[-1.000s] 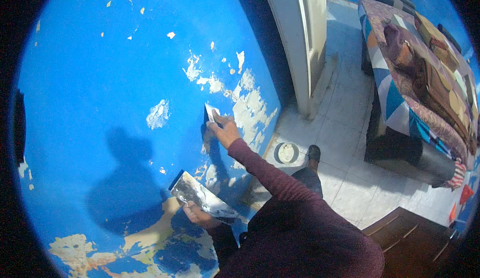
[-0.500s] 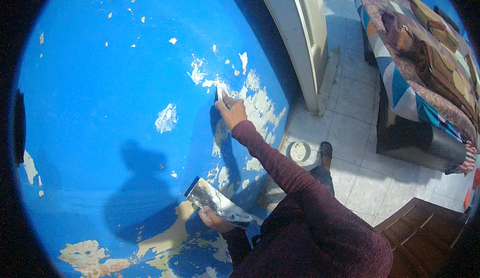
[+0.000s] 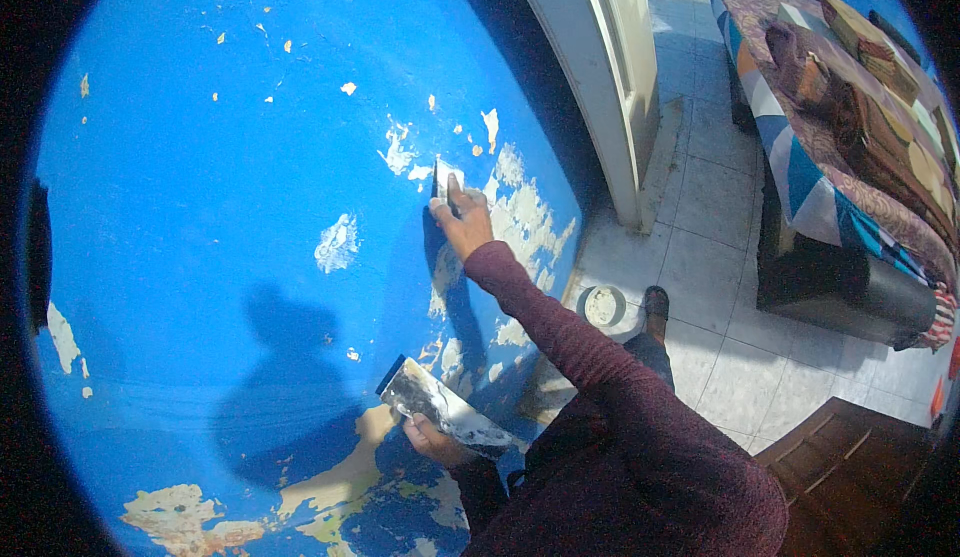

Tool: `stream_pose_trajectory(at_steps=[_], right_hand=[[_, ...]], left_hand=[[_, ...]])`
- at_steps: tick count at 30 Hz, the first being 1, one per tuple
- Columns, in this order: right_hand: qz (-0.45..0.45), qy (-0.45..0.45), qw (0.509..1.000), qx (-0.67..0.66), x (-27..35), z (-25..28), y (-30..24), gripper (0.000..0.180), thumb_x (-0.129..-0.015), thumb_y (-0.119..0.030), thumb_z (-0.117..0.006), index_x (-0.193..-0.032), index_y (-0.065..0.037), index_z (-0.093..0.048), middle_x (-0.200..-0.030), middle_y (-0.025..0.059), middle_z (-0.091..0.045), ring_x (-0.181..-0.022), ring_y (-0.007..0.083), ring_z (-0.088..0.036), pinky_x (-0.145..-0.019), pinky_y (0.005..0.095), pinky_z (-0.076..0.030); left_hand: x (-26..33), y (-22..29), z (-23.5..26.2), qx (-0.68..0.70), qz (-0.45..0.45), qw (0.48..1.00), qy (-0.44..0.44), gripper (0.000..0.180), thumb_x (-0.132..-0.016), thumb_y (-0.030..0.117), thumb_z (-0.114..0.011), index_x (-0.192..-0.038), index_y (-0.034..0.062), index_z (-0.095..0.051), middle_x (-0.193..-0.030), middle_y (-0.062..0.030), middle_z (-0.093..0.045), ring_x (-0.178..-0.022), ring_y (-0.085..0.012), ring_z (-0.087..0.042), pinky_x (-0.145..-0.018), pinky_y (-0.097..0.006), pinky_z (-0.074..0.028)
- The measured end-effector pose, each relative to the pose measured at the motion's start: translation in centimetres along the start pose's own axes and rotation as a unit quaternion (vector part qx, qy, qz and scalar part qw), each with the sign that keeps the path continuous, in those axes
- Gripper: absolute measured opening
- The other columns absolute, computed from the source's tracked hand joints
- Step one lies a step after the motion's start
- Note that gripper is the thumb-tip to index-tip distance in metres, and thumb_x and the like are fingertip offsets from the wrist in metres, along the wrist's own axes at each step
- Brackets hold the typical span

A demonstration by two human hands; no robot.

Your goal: The person applies white plaster to a blue wall using a putty knife and a hawk. They repeatedly scoop plaster from the hawk and spread it onto the wall, covering patches of peeling paint.

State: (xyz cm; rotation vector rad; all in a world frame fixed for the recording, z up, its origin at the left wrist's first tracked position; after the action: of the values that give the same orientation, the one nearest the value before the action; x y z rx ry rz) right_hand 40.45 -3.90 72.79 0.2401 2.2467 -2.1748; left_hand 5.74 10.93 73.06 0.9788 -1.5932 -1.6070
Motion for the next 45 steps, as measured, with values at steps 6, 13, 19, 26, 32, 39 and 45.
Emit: stream_pose_trajectory(at_steps=[6, 13, 19, 26, 32, 39, 45], right_hand=[[-0.009, -0.025, 0.999, 0.038, 2.4, -3.0, -0.3, 0.07, -0.088, -0.041, -0.065, -0.145, -0.005, -0.046, -0.129, 0.0316, -0.042, -0.121, 0.0415, -0.043, -0.105, 0.0435, -0.038], [0.091, -0.128, 0.982, 0.103, 7.4, -1.6, 0.9, 0.067, -0.086, -0.036, -0.069, -0.145, -0.015, -0.047, -0.137, 0.0259, -0.04, -0.126, 0.0408, -0.041, -0.108, 0.0465, -0.035], [0.334, -0.036, 0.917, 0.214, 2.2, 2.1, -3.4, 0.079, -0.084, -0.016, -0.068, -0.153, -0.025, -0.032, -0.146, 0.0283, -0.034, -0.129, 0.0442, -0.04, -0.108, 0.052, -0.034], [0.376, -0.057, 0.896, 0.23, -0.4, 1.4, -2.1, 0.09, -0.077, -0.004, -0.072, -0.152, -0.03, -0.029, -0.145, 0.0292, -0.034, -0.128, 0.0452, -0.041, -0.104, 0.0534, -0.037], [0.341, -0.048, 0.907, 0.243, 0.4, 1.9, 2.0, 0.09, -0.078, -0.008, -0.072, -0.152, -0.029, -0.027, -0.14, 0.0296, -0.037, -0.124, 0.0459, -0.043, -0.102, 0.0543, -0.037], [0.161, -0.114, 0.955, 0.221, 4.1, 2.2, 6.0, 0.069, -0.082, -0.03, -0.071, -0.145, -0.017, -0.046, -0.13, 0.0249, -0.046, -0.115, 0.0397, -0.049, -0.101, 0.0467, -0.041], [-0.038, -0.31, 0.95, 0.0, 7.7, 6.9, -1.6, 0.06, -0.083, -0.036, -0.068, -0.138, -0.015, -0.057, -0.118, 0.0209, -0.055, -0.106, 0.0313, -0.053, -0.094, 0.0413, -0.045]], left_hand=[[-0.1, -0.3, 0.5, -0.063, 0.003, 0.998, -0.003, 0.038, -0.097, 0.027, -0.045, -0.114, -0.0065, -0.05, -0.107, -0.018, -0.059, -0.094, -0.0254, -0.059, -0.084, -0.039, -0.05], [-0.4, -0.5, -0.9, 0.016, -0.01, 1.0, -0.012, 0.039, -0.096, 0.028, -0.047, -0.114, -0.0057, -0.05, -0.106, -0.015, -0.058, -0.092, -0.0225, -0.057, -0.083, -0.038, -0.049], [0.1, -1.0, 0.1, 0.006, -0.007, 0.999, 0.038, 0.039, -0.096, 0.027, -0.049, -0.118, -0.0048, -0.05, -0.102, -0.0179, -0.057, -0.09, -0.0263, -0.059, -0.076, -0.039, -0.052], [1.7, 0.2, 0.7, -0.301, -0.367, 0.879, -0.037, 0.051, -0.098, 0.035, -0.055, -0.131, -0.0015, -0.043, -0.104, -0.0237, -0.053, -0.09, -0.0337, -0.059, -0.068, -0.045, -0.052], [0.9, 0.2, 0.3, -0.205, -0.226, 0.951, -0.051, 0.037, -0.098, 0.028, -0.051, -0.118, -0.0041, -0.049, -0.102, -0.0181, -0.056, -0.092, -0.0279, -0.058, -0.075, -0.041, -0.051], [0.6, -0.6, -0.5, -0.093, -0.048, 0.994, -0.012, 0.023, -0.099, 0.02, -0.047, -0.101, -0.002, -0.053, -0.097, -0.0134, -0.059, -0.087, -0.0199, -0.054, -0.079, -0.035, -0.049], [-1.0, -0.1, -3.3, -0.146, -0.124, 0.981, -0.036, 0.031, -0.102, 0.028, -0.048, -0.092, -0.0016, -0.053, -0.081, -0.0082, -0.051, -0.077, -0.0178, -0.047, -0.072, -0.037, -0.042]])
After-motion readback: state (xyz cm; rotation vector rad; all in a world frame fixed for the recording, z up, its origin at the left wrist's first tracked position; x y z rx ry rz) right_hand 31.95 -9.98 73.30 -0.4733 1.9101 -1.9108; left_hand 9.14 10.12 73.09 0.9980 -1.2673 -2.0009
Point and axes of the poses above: each hand's wrist, its own x-axis away from the middle knuckle, its own z-axis out of the back of the hand, y = z × x, the point moved 8 cm from there along -x, towards the middle knuckle
